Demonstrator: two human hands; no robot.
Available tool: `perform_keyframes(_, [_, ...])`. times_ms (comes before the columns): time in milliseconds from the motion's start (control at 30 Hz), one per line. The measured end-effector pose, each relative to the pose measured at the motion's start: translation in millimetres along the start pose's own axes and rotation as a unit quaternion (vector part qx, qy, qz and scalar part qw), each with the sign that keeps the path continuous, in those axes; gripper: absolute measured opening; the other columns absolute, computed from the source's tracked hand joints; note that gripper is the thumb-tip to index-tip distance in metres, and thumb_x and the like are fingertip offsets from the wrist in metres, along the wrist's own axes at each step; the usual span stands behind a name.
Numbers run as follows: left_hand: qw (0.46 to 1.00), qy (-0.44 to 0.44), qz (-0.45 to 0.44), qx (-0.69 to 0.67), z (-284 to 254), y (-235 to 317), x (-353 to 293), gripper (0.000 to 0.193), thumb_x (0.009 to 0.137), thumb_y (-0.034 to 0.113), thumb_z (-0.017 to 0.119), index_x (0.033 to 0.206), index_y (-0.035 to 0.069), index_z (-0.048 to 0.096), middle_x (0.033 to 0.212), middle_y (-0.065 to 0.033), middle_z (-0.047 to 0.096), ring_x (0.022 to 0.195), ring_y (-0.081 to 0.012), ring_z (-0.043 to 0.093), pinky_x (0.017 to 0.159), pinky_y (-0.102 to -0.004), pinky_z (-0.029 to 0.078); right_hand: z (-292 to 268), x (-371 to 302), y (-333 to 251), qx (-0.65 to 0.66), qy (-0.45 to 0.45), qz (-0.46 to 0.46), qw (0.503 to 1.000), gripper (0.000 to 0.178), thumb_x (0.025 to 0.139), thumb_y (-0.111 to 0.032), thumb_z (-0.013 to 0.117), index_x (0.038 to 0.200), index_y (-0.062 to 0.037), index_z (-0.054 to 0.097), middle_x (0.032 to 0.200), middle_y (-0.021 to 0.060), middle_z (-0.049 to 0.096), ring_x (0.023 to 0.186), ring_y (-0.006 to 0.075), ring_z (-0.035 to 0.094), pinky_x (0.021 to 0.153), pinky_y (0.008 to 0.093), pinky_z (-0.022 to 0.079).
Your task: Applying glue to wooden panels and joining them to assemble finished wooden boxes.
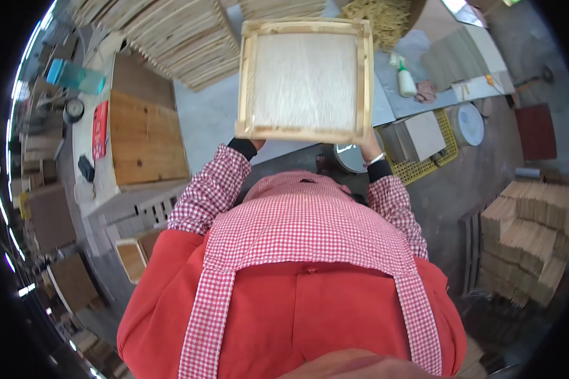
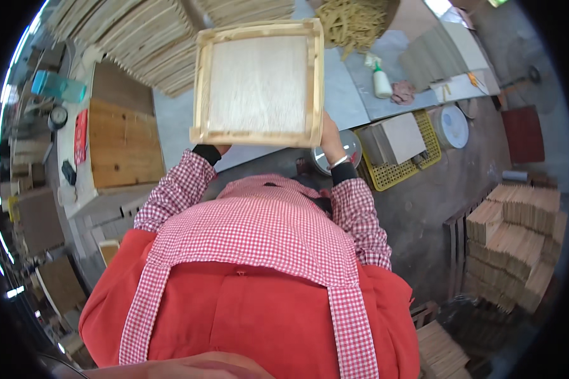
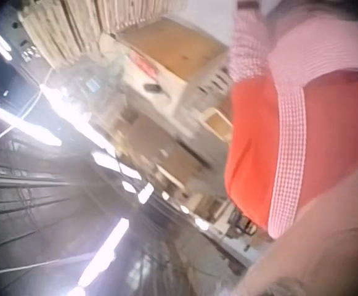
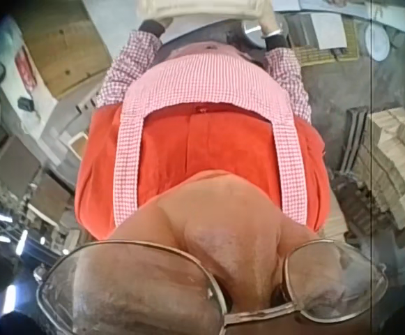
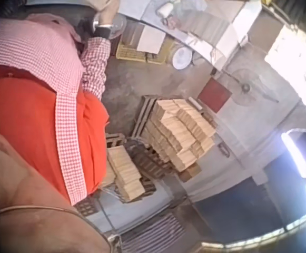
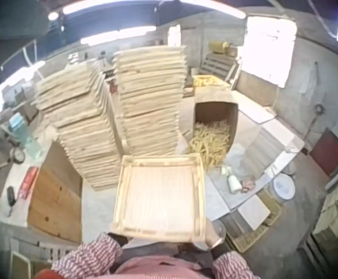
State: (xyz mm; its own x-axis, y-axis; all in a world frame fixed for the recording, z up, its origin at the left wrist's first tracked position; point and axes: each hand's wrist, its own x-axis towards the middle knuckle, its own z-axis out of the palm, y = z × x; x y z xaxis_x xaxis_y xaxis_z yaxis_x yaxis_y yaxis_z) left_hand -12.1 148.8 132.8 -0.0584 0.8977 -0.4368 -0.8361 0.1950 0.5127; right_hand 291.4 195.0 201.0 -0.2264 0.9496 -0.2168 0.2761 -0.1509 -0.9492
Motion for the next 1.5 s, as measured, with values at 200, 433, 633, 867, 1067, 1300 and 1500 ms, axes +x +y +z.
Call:
perform_keyframes(200, [0.913,-0.395,0.013,-0.101,135,77,36,0.051,0.096,0.044,0.041,0.133,0.009,0.046,0.133,-0.0112,0.050,0.120,-0.0247,0.049,0.102,-0.0413,0.041,-62,26,-18,-0.005,0.116,-0.237,0.965,0.046,0.098,-0.030,0.040,0.127,0.0049,0.047,0.122,0.0111,0.057,0.109,0.0210,0.054,0.094,0.0341,0.042])
perform_keyframes(433, [0.938,-0.325,0.054,0.112,228,113,-12,0.059,0.096,0.052,0.039,0.134,0.007,0.043,0.131,-0.0110,0.051,0.117,-0.0235,0.052,0.099,-0.0375,0.043,-70,-7,-112,0.247,0.068,-0.227,0.940,0.045,0.100,-0.033,0.040,0.127,0.0010,0.048,0.120,0.0069,0.057,0.109,0.0172,0.053,0.089,0.0307,0.044])
perform_keyframes(633, [0.967,-0.171,0.128,0.136,201,105,-53,0.066,0.095,0.056,0.038,0.135,0.004,0.042,0.131,-0.0114,0.052,0.115,-0.0222,0.054,0.097,-0.0337,0.045,-35,-32,-96,0.362,0.039,-0.215,0.906,0.050,0.100,-0.038,0.036,0.134,-0.0006,0.040,0.128,0.0094,0.052,0.117,0.0207,0.049,0.098,0.0337,0.040])
perform_keyframes(867, [0.968,-0.180,0.117,0.131,181,110,-87,0.060,0.095,0.048,0.045,0.134,0.002,0.042,0.130,-0.0116,0.053,0.112,-0.0211,0.056,0.095,-0.0334,0.045,-34,8,-68,0.147,0.029,-0.282,0.948,0.053,0.102,-0.038,0.029,0.141,-0.0024,0.034,0.134,0.0074,0.046,0.121,0.0171,0.045,0.102,0.0301,0.035])
perform_keyframes(1067, [0.983,-0.072,0.102,0.138,152,105,-80,0.055,0.095,0.041,0.049,0.134,0.002,0.043,0.126,-0.0111,0.056,0.110,-0.0195,0.057,0.094,-0.0335,0.046,-8,40,-61,0.262,-0.051,-0.153,0.951,0.053,0.102,-0.038,0.031,0.141,-0.0024,0.034,0.134,0.0088,0.046,0.123,0.0171,0.044,0.101,0.0296,0.035])
perform_keyframes(1300, [0.983,-0.017,0.063,0.173,126,133,-52,0.044,0.094,0.034,0.052,0.125,0.003,0.051,0.120,-0.0093,0.059,0.106,-0.0196,0.058,0.092,-0.0340,0.047,-43,92,-102,-0.004,-0.135,-0.061,0.989,0.046,0.098,-0.040,0.043,0.116,-0.0013,0.058,0.099,0.0069,0.064,0.088,0.0155,0.062,0.078,0.0278,0.049])
perform_keyframes(1500, [0.966,0.096,0.128,0.203,139,186,20,0.033,0.090,0.031,0.060,0.111,0.006,0.059,0.102,-0.0063,0.060,0.093,-0.0195,0.055,0.086,-0.0352,0.049,-20,162,-169,-0.007,-0.008,-0.102,0.995,0.037,0.091,-0.038,0.055,0.094,-0.0020,0.062,0.085,0.0050,0.063,0.067,0.0104,0.059,0.059,0.0244,0.047])
